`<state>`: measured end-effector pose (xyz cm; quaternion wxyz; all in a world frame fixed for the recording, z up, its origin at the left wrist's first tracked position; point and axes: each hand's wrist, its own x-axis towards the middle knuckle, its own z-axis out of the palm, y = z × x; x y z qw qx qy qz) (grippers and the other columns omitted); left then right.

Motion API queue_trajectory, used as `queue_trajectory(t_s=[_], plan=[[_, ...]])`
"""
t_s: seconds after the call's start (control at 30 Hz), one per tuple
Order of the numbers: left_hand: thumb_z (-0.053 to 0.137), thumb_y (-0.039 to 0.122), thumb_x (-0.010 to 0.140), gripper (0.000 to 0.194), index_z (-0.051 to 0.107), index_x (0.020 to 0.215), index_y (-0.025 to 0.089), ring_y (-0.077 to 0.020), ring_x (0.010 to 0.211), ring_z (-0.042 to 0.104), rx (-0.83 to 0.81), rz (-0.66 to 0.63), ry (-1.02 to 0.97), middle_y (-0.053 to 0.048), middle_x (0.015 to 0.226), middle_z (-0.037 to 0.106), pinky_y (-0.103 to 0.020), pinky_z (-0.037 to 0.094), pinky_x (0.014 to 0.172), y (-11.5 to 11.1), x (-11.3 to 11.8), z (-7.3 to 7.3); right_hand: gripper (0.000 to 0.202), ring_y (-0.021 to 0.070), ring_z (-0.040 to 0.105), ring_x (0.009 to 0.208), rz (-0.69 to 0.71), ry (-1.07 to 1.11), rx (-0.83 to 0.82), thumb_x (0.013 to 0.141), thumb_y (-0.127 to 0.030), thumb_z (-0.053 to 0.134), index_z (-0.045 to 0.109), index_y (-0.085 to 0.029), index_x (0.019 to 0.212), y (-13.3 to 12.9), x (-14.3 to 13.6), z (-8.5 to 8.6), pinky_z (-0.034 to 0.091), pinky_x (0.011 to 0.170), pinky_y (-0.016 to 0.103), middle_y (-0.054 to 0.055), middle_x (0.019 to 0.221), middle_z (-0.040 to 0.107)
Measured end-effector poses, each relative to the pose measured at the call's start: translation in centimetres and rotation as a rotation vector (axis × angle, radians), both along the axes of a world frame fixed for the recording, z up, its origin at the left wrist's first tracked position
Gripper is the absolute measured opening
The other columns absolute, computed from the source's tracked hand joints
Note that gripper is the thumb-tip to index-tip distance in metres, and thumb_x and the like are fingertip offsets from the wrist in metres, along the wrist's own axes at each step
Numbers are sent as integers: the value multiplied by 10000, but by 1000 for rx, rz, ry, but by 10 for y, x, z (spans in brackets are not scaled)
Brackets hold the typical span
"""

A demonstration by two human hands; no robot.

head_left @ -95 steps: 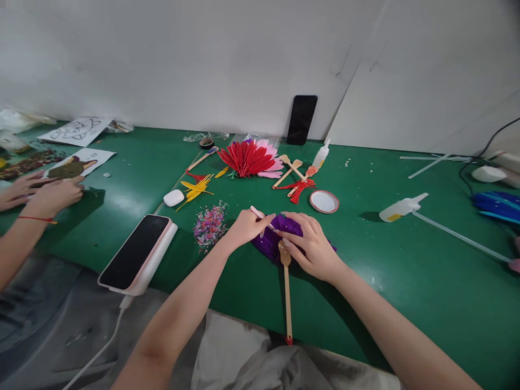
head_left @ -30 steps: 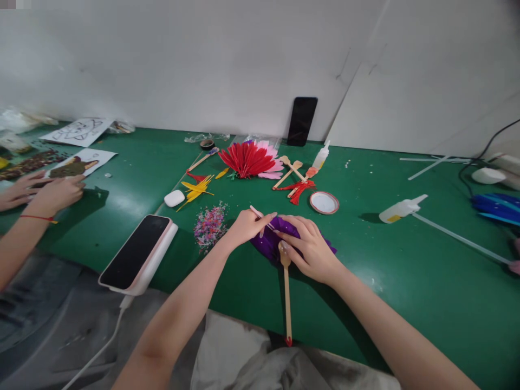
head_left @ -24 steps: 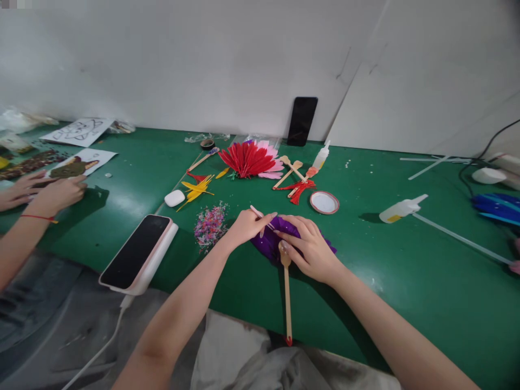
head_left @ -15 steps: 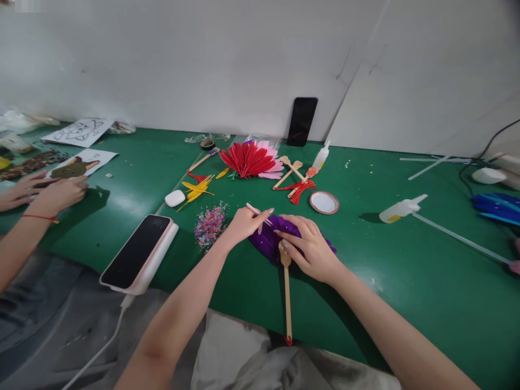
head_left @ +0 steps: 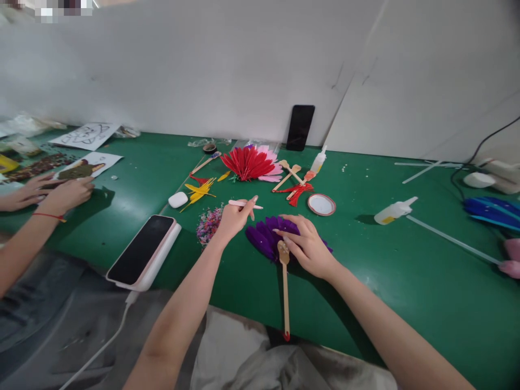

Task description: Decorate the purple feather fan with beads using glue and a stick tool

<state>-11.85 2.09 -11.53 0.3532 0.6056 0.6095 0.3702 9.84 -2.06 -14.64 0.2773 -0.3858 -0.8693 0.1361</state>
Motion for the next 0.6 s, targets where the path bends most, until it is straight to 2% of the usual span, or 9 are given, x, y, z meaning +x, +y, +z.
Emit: queue_trajectory(t_s=[0.07, 0.13, 0.2, 0.23, 0.3, 0.4, 0.47, 0.6], plan=[[420, 528, 837, 445, 515, 579, 178, -79, 353, 415, 74, 58, -26, 53, 375, 395, -212, 331, 427, -9, -4, 7, 343, 270, 384, 1225, 9, -14, 19, 907, -258, 391, 627, -225, 1153, 0, 0, 0, 313, 1019, 528, 94, 1330, 454], [411, 479, 860, 389, 538, 648, 178, -99, 475, 514, 216, 147, 21, 23, 500, 505, -218, 403, 512, -26, -13, 13, 340, 269, 378, 1230, 16, -24, 34, 904, -250, 394, 632, -222, 1145, 0, 0, 0, 306, 1025, 532, 93, 1337, 448], [416, 396, 877, 305, 578, 736, 180, -144, 742, 588, 425, 252, 213, -29, 725, 605, -263, 450, 733, -48, -26, 16, 336, 270, 373, 1235, 23, -28, 44, 900, -247, 402, 635, -215, 1140, 0, 1, 0, 296, 1030, 534, 97, 1340, 445], [410, 360, 881, 273, 591, 789, 178, -177, 885, 578, 523, 306, 309, -58, 839, 610, -302, 435, 826, -61, -35, 15, 335, 270, 370, 1239, 25, -31, 46, 898, -245, 406, 636, -210, 1140, 0, 1, -1, 291, 1034, 534, 99, 1341, 443], [416, 325, 876, 256, 605, 802, 170, -221, 995, 536, 641, 443, 484, -93, 914, 568, -362, 402, 895, -86, -55, 12, 332, 272, 363, 1244, 27, -33, 49, 895, -243, 413, 640, -198, 1134, 0, 1, -2, 283, 1041, 530, 107, 1343, 440], [459, 353, 849, 275, 618, 727, 166, -222, 823, 526, 643, 641, 722, -91, 818, 530, -399, 401, 815, -113, -85, 6, 329, 273, 362, 1247, 27, -37, 51, 894, -245, 417, 644, -190, 1126, 0, 1, -2, 280, 1043, 528, 113, 1345, 438], [469, 380, 838, 303, 627, 697, 163, -209, 772, 504, 597, 662, 790, -101, 853, 521, -400, 391, 798, -122, -101, 4, 329, 271, 367, 1245, 24, -36, 51, 899, -249, 411, 645, -194, 1124, -1, 0, -1, 283, 1041, 528, 112, 1340, 442], [446, 450, 828, 371, 651, 677, 180, -204, 734, 490, 448, 608, 745, -79, 786, 502, -379, 401, 750, -126, -122, 4, 330, 260, 364, 1249, 21, -39, 52, 907, -246, 399, 649, -193, 1115, -2, 0, 0, 278, 1047, 514, 108, 1342, 440]])
